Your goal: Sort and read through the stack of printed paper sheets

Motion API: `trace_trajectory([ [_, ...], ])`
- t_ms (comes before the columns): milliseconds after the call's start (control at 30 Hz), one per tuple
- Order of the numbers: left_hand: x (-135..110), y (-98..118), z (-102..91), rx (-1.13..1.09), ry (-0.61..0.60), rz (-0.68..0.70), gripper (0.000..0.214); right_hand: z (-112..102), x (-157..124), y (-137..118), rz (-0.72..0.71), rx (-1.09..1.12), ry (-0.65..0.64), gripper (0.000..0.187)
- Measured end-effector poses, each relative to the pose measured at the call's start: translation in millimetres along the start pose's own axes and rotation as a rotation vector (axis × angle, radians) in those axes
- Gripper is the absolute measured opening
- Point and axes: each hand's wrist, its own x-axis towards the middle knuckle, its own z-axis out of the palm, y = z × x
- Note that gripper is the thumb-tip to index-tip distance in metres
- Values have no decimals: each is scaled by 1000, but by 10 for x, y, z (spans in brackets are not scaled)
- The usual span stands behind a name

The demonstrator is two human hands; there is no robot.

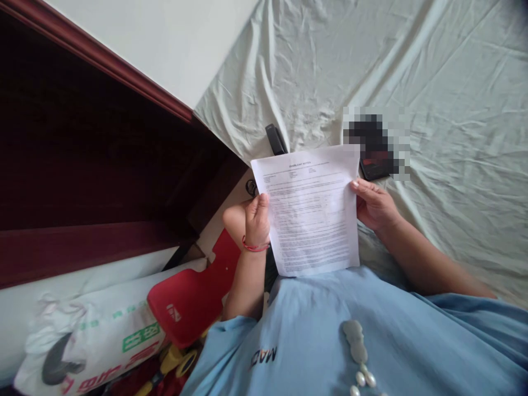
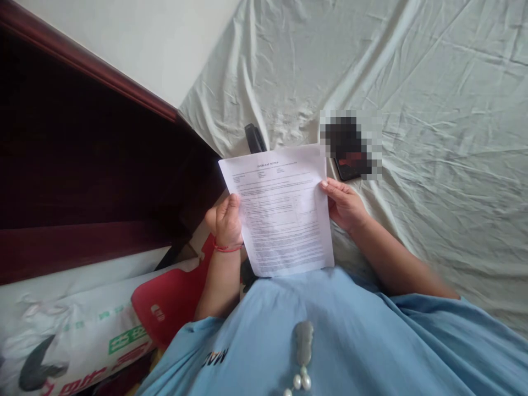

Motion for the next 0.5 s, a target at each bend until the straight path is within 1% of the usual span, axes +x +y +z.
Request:
trace_trajectory([
  [100,6,-37,10,29,-26,9,45,-15,5,14,27,57,-30,42],
  [200,17,-43,22,-12,-123,-34,53,-6,8,23,27,73,-15,38],
  [267,25,-36,30,-31,-167,-55,56,5,12,31,15,70,-3,38],
  [500,34,-50,44,-71,-158,-93,57,22,20,70,-32,69,41,40],
])
